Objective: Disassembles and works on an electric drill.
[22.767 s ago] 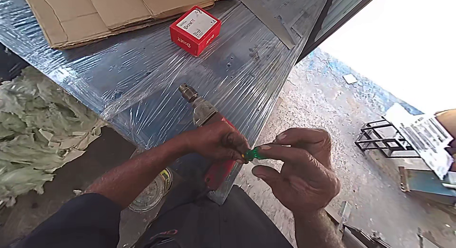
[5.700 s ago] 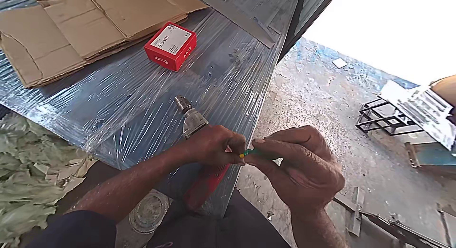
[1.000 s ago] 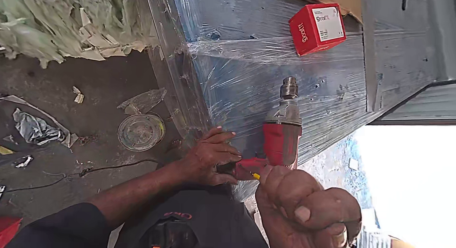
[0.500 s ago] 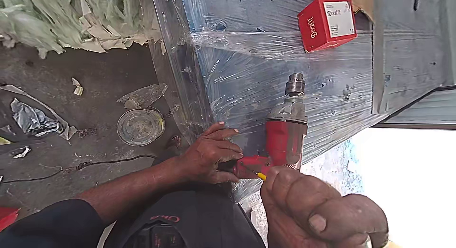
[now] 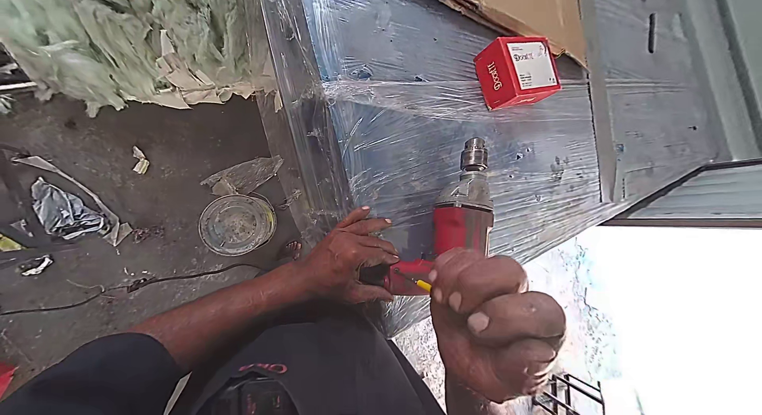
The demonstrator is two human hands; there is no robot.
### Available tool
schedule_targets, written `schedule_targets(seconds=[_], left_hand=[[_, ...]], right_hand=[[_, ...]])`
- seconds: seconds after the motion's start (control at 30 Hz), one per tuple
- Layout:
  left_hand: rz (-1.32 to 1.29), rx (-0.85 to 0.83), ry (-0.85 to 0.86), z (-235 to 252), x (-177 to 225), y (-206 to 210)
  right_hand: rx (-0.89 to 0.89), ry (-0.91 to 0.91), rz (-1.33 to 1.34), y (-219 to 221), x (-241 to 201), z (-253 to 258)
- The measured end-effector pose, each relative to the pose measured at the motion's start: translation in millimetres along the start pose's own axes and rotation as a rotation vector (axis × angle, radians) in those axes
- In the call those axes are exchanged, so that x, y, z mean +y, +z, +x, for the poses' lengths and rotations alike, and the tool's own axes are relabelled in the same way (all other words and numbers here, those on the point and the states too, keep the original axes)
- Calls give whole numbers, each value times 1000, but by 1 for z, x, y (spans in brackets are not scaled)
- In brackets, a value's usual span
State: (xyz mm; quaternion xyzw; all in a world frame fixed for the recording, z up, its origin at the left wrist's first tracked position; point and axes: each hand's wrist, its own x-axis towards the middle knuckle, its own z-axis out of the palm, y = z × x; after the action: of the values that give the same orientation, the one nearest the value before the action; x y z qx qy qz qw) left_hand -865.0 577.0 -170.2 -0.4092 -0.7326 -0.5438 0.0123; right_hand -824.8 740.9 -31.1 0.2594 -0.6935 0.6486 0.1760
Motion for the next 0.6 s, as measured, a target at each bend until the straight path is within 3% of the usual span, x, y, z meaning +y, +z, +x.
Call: schedule_targets(seconds=[0.1, 0.17, 0.3, 0.6], left_hand=[[-1, -4, -1, -1, 0, 0], [3, -4, 2, 0, -1, -1], [7, -18, 5, 0, -2, -2], [16, -40, -4, 2, -2, -4]], right_hand=[[4, -1, -498, -11, -11, -6], [41, 20, -663, -15, -27, -9], [94, 35, -797, -11, -43, -16], [4, 24, -829, -25, -47, -11]])
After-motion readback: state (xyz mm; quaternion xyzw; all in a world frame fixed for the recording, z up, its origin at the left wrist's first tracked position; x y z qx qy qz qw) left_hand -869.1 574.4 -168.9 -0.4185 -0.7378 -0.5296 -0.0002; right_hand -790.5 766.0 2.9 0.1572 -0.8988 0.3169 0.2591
